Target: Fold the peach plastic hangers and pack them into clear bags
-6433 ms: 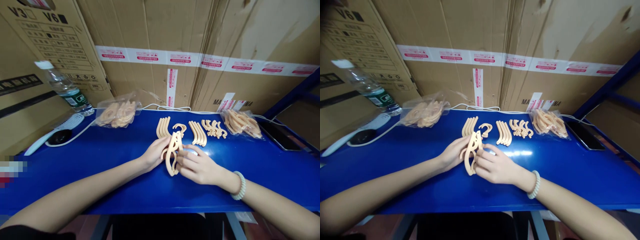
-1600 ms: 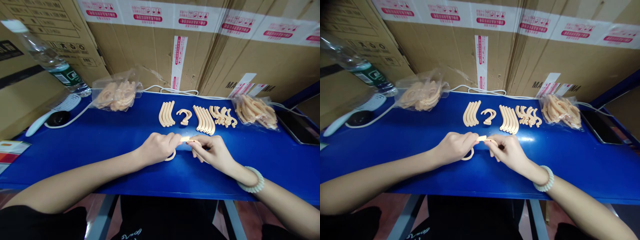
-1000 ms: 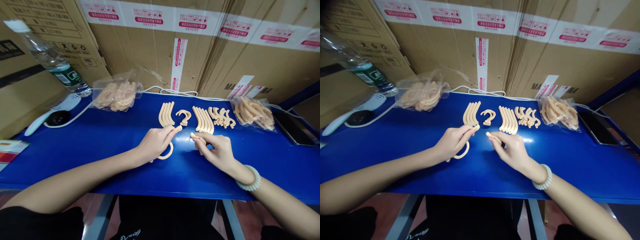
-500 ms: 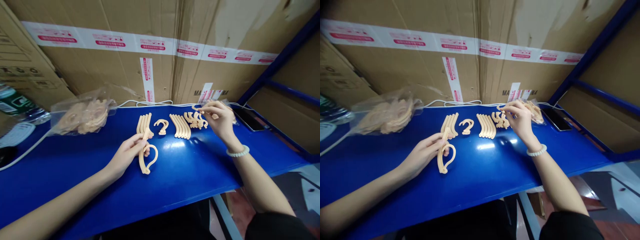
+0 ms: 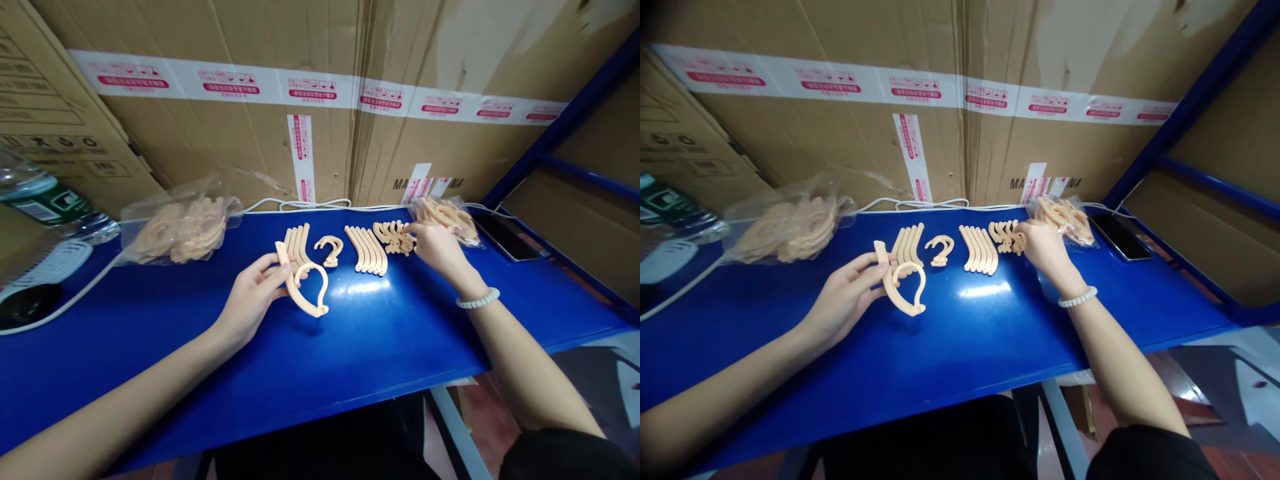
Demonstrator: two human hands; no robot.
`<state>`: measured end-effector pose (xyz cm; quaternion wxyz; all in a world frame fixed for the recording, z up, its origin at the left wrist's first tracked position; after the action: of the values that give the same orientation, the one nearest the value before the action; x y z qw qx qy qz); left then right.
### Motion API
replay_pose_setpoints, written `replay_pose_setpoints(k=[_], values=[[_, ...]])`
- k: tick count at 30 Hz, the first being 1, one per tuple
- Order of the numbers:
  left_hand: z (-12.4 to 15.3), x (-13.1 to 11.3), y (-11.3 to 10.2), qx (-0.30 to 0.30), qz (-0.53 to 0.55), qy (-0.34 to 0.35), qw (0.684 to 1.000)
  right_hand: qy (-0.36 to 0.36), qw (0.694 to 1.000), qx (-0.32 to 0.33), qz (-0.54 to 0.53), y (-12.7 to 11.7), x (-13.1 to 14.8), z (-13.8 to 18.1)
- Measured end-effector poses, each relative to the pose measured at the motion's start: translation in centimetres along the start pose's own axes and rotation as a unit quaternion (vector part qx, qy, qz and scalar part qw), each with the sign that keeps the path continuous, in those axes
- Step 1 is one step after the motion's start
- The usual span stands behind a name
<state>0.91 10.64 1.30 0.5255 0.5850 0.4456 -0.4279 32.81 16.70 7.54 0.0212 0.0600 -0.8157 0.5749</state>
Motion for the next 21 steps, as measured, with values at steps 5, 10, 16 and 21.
replay_pose_setpoints(k=[5,10,16,21], values=[[-0.2,-0.1,0.0,-0.002,0.005,0.024,1.000,-0.254,0.946,-0.102,-0.172,-3.8,9.7,5.6],[0.2,0.3,1.2,0.057,0.019,0.033,0.998,-0.431,0.896,-0.070,-0.085,-2.1,16.9,11.8],[0.7,0.8,1.5,0.062,0.029,0.029,0.997,-0.428,0.896,-0.065,-0.094,-1.6,17.0,11.7],[0.6,-1.8,0.1,0.024,-0.129,0.213,0.968,-0.367,0.919,-0.057,-0.133,-2.2,16.1,10.7]])
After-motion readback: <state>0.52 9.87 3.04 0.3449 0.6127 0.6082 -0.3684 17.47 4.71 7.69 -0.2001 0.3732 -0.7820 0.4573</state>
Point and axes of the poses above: each hand's wrist, its own z-axis away from the middle knuckle, its own y-axis out of the palm, x = y × z, the point moved 9 cm from there along -z, towards the middle knuckle, and after that the axes turned 12 degrees about y, right-handed, at the moved point
